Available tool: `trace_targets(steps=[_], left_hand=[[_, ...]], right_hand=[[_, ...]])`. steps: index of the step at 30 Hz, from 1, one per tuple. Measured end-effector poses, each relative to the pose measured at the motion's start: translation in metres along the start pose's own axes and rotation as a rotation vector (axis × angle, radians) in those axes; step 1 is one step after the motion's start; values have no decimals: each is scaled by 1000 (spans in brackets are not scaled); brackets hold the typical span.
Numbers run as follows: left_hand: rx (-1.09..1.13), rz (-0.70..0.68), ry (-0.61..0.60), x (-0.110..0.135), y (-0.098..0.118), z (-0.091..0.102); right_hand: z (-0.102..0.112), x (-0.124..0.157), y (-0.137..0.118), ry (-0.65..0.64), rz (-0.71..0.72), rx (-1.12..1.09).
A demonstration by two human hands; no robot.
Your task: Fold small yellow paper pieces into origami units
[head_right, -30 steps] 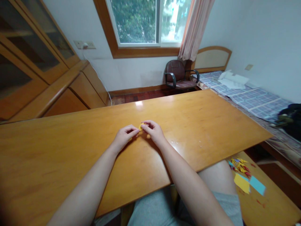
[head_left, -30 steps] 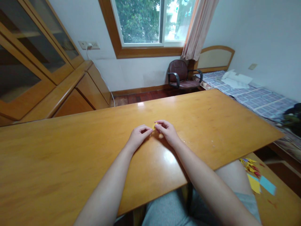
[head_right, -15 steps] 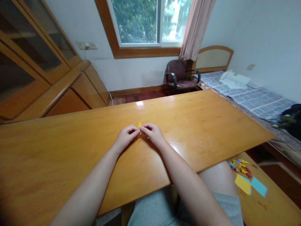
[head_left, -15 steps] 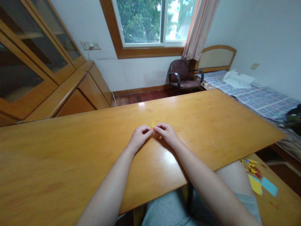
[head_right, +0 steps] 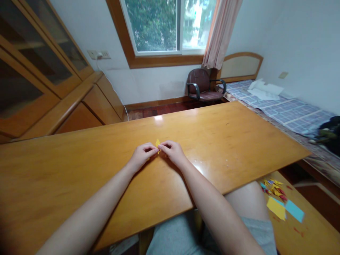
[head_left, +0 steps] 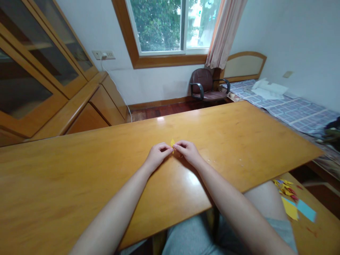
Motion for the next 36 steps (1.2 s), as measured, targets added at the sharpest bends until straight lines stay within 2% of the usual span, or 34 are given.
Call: trace_targets(steps=[10,15,19,31,36], left_hand=[[32,46,-14,0,-3,-1],[3,-12,-103,-1,0,-7],[-13,-41,-129,-1,2,-8],[-48,-37,-35,-1,-4,-3],[-35,-79,-22,1,1,-1]], right_hand=[[0,0,-2,20,-49,-56],[3,-1,-3,59,-60,-84],[2,0,-3,56,-61,-102],[1,0,-1,36,-58,-93],[0,0,1,6,-72,-93]])
Point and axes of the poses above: each hand's wrist, its own x-axis away from the middle knuckle, its own z-axis out of the back of the hand, y = z × x, the point moved 7 cm from there along -x, towards the middle knuckle, and after that the axes turned 14 degrees about z, right-handed, at the moved point
